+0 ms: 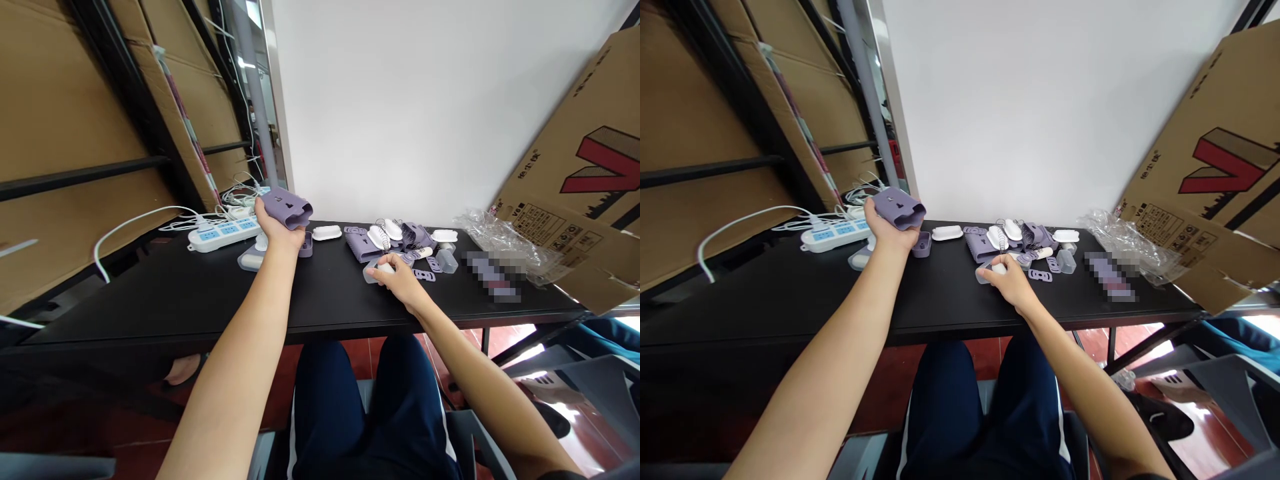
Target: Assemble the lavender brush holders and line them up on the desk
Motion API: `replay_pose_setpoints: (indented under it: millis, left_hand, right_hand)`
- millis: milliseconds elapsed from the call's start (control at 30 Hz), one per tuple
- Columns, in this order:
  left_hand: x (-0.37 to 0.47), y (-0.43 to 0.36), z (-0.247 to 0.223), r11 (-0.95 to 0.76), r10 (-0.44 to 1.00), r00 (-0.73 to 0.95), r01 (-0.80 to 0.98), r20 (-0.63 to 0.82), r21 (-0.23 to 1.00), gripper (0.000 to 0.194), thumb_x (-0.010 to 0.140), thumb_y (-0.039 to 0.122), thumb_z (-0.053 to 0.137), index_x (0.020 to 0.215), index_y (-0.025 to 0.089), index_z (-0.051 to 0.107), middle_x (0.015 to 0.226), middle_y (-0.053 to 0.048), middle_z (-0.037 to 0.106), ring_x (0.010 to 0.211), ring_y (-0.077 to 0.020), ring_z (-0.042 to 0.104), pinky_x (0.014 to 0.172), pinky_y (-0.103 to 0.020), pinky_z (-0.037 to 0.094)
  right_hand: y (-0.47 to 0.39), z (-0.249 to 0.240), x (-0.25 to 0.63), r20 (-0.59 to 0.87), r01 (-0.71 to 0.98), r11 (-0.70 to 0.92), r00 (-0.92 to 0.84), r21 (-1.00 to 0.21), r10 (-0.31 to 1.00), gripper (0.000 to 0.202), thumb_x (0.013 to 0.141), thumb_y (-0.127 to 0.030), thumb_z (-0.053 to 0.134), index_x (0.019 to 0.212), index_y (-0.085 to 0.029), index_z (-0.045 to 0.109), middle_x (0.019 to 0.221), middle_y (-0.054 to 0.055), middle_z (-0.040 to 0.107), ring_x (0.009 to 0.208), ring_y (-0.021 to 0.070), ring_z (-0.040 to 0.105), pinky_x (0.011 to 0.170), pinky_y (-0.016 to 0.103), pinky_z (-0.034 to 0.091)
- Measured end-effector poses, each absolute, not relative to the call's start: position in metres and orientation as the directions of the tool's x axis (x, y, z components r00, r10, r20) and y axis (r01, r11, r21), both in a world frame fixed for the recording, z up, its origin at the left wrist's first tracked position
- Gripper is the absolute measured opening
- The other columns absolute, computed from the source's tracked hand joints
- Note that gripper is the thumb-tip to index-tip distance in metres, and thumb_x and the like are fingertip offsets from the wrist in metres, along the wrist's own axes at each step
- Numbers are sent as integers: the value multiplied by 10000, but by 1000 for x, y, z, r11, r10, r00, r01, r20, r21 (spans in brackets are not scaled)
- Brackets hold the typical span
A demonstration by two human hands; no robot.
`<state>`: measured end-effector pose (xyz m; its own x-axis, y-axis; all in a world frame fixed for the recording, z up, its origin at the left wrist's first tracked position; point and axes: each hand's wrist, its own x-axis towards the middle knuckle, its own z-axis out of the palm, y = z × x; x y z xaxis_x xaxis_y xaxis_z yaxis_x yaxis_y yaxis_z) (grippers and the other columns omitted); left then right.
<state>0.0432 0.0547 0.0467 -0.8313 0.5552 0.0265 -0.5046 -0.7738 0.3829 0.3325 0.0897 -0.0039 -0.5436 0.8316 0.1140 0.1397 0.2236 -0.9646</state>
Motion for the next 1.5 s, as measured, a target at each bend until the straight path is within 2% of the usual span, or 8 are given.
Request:
replay_pose_setpoints:
  millis: [267,433,567,733,900,1067,1267,1500]
  left_hand:
    - [41,58,43,-769,537,-844,-484,11,417,467,874,677,525,1003,241,632,945,-41,693,880,-199,707,728,-319,603]
    - [51,64,43,-722,604,-797,-536,22,437,489,906,662,498,1067,220,631,927,-50,704,842,-185,713,733,-310,600]
    - [70,66,48,-667,672,-735,-551,86,502,489,872,643,580,1051,191,637,882,-59,714,791,-191,717,726,-317,602]
    - [83,67,50,-612,723,-669,-503,173,610,392,825,489,668,1057,175,635,911,-70,736,805,-204,728,762,-334,604]
    - [89,65,42,-563,578,-679,69,452,824,510,742,311,748,1227,217,624,1146,-70,727,1061,-235,702,970,-381,559]
    - [107,57,35,-234,582,-294,832,758,502,737,784,208,705,1488,239,490,1453,-103,575,1353,-281,555,1168,-426,429]
    - [123,51,34,-34,737,-136,971,662,237,787,802,265,722,1537,234,443,1449,-120,571,1299,-320,582,1095,-443,495]
    - [123,48,35,-1,747,-118,984,654,180,799,795,242,720,1540,226,433,1456,-129,568,1292,-325,577,1103,-446,475]
  right_hand:
    - [90,2,343,380,332,574,-494,-749,782,275,840,-453,661,997,-228,681,1162,96,662,1146,287,589,1037,471,432]
    - [85,8,339,426,184,548,-448,-816,786,602,861,-378,637,1430,-251,489,1282,114,670,1112,284,648,1002,470,482]
    - [89,22,313,360,-29,393,-471,-919,805,504,861,-485,662,1287,-235,564,1141,92,701,907,240,704,793,379,564]
    - [97,41,267,331,-167,287,-413,-943,848,326,933,-557,529,1027,-247,566,708,-29,526,525,138,490,477,274,435]
    - [110,41,252,500,-246,450,-201,-858,843,450,959,-586,508,1270,-262,504,824,0,553,686,163,561,581,277,479]
    - [130,39,264,554,-284,494,-195,-822,809,596,875,-635,612,1324,-255,511,1027,72,647,859,207,664,611,284,509]
    - [144,36,267,518,-356,407,-310,-841,797,578,823,-645,663,1252,-289,511,1090,52,682,828,186,691,549,245,503]
    - [141,29,265,585,-307,499,-415,-811,696,439,835,-473,677,1217,-276,584,977,21,643,818,177,608,601,272,545]
